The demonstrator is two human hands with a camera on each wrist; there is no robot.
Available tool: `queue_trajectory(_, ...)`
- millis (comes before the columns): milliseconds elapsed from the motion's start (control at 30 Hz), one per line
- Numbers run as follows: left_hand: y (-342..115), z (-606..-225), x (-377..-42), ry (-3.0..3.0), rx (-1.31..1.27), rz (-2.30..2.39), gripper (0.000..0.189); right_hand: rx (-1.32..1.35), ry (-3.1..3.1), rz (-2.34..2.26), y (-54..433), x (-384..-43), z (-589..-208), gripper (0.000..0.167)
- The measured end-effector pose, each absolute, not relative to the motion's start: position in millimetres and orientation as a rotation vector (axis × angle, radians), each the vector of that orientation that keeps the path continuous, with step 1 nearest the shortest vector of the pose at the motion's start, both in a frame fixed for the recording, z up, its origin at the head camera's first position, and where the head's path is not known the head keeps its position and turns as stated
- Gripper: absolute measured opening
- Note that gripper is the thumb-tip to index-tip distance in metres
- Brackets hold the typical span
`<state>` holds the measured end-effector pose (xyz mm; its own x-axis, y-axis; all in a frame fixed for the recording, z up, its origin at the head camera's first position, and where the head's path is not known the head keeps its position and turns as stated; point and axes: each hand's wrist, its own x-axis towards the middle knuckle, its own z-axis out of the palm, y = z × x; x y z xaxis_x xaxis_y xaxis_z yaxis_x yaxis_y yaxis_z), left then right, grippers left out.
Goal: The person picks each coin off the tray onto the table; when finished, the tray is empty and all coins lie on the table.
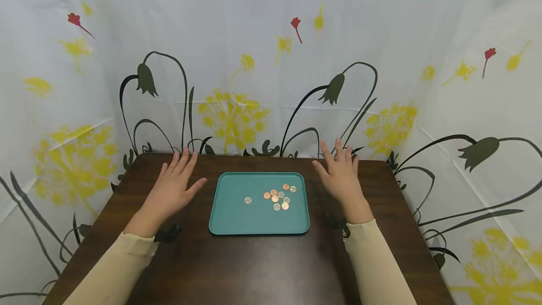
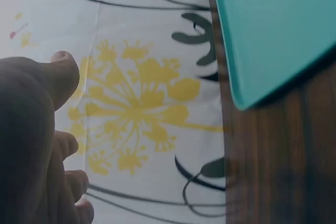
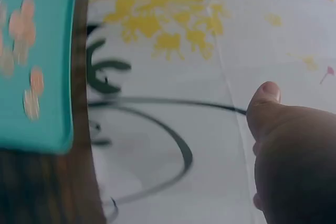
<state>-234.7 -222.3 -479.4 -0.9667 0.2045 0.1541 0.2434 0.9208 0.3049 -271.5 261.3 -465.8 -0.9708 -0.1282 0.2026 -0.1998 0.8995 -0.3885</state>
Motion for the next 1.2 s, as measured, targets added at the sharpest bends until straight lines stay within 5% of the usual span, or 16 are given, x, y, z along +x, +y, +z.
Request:
queue_trajectory(467,-207.0,-511.6,-212.6,-3.018,-0.406,-0.772,0.105,0.385,-2.89,0.818,212.6,-257.5,-532.9,0.071)
queue_trajectory(800,-207.9,-548.9,-210.3,-3.076,-0.395,-0.801,0.11,0.221,-2.83,0.992,209.4,-271.7,-573.6,0.046)
queue_trajectory(1200,-205.3,-575.8,-216.1,-3.14,-0.542,-0.957,0.126,0.125,-2.761,1.374,215.1,-286.6,-601.0,0.035)
